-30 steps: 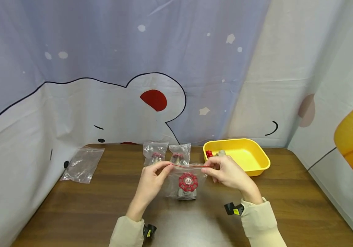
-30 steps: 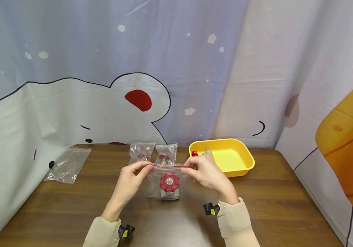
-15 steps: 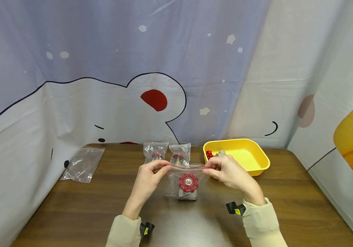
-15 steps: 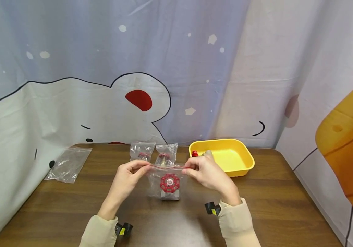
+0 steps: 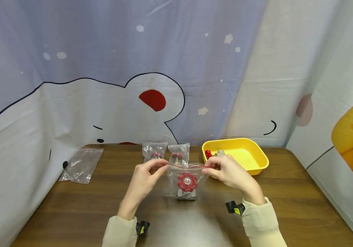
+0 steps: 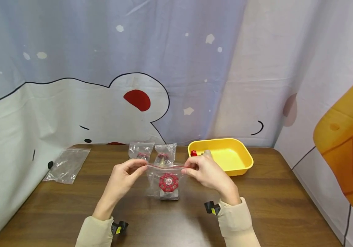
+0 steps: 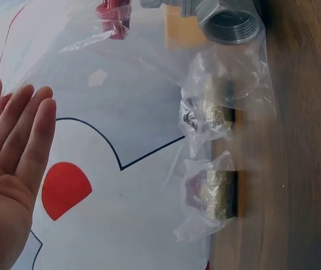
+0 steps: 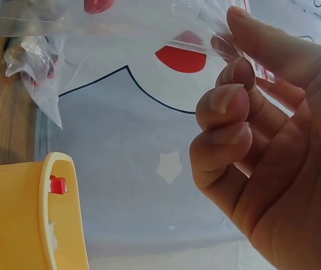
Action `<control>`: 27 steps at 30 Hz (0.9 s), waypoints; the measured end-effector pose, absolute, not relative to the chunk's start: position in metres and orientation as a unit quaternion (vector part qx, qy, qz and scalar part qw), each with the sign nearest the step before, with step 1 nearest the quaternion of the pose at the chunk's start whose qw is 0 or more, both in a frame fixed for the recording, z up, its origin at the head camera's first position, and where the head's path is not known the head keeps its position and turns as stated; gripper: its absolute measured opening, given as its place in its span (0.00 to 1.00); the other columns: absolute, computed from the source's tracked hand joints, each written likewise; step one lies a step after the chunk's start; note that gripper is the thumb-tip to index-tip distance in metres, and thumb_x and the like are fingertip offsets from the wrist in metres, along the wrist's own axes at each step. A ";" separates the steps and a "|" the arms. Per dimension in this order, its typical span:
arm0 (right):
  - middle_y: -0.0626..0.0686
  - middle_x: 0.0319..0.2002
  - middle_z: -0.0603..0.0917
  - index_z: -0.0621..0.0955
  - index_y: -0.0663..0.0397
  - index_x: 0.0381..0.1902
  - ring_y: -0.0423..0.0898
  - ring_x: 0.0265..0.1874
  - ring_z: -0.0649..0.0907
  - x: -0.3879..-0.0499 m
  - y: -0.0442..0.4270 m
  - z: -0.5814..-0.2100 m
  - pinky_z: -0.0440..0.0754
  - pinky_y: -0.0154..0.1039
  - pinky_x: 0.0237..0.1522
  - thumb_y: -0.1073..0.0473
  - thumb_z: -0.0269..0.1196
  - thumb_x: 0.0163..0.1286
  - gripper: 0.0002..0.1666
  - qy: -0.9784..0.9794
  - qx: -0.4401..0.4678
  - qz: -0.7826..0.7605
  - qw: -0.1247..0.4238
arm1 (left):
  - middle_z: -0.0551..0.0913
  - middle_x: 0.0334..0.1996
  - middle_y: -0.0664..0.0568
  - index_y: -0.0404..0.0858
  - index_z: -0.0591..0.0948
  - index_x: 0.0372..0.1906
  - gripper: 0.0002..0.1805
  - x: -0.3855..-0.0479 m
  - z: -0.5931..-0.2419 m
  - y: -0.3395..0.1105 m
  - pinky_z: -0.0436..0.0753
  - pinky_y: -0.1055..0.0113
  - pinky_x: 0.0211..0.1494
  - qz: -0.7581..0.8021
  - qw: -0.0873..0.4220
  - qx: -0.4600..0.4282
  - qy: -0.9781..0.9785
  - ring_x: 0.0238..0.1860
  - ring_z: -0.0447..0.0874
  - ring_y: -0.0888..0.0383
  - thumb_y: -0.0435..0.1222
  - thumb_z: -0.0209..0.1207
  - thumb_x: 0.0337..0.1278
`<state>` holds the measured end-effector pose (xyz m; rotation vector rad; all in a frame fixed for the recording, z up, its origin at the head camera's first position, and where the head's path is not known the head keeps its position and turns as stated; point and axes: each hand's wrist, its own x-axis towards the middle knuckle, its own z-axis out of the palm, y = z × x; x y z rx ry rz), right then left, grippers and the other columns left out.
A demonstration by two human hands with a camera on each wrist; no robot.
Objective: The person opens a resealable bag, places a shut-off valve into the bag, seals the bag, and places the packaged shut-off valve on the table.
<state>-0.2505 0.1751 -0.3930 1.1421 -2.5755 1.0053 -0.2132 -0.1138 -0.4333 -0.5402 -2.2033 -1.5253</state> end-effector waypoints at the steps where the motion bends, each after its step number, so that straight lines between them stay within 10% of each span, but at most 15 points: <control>1: 0.39 0.22 0.80 0.83 0.46 0.28 0.36 0.21 0.73 -0.250 0.175 -0.392 0.72 0.33 0.26 0.59 0.71 0.62 0.06 -0.859 0.381 0.334 0.074 | 0.87 0.33 0.53 0.40 0.86 0.39 0.05 -0.213 -0.433 -0.113 0.80 0.70 0.34 -0.545 0.202 -0.199 -0.789 0.31 0.82 0.60 0.35 0.66 0.60; 15: 0.42 0.38 0.78 0.80 0.50 0.51 0.43 0.40 0.77 -0.241 0.173 -0.378 0.77 0.42 0.43 0.48 0.72 0.60 0.24 -0.869 0.369 0.318 0.091 | 0.84 0.26 0.52 0.40 0.86 0.35 0.03 -0.213 -0.435 -0.108 0.76 0.71 0.27 -0.524 0.227 -0.207 -0.794 0.24 0.76 0.63 0.36 0.66 0.60; 27: 0.48 0.45 0.83 0.83 0.51 0.50 0.49 0.46 0.79 -0.214 0.112 -0.362 0.72 0.50 0.49 0.51 0.73 0.59 0.22 -0.907 0.306 0.247 0.153 | 0.84 0.25 0.54 0.37 0.85 0.35 0.02 -0.214 -0.437 -0.102 0.75 0.70 0.25 -0.511 0.256 -0.223 -0.789 0.24 0.76 0.65 0.32 0.65 0.60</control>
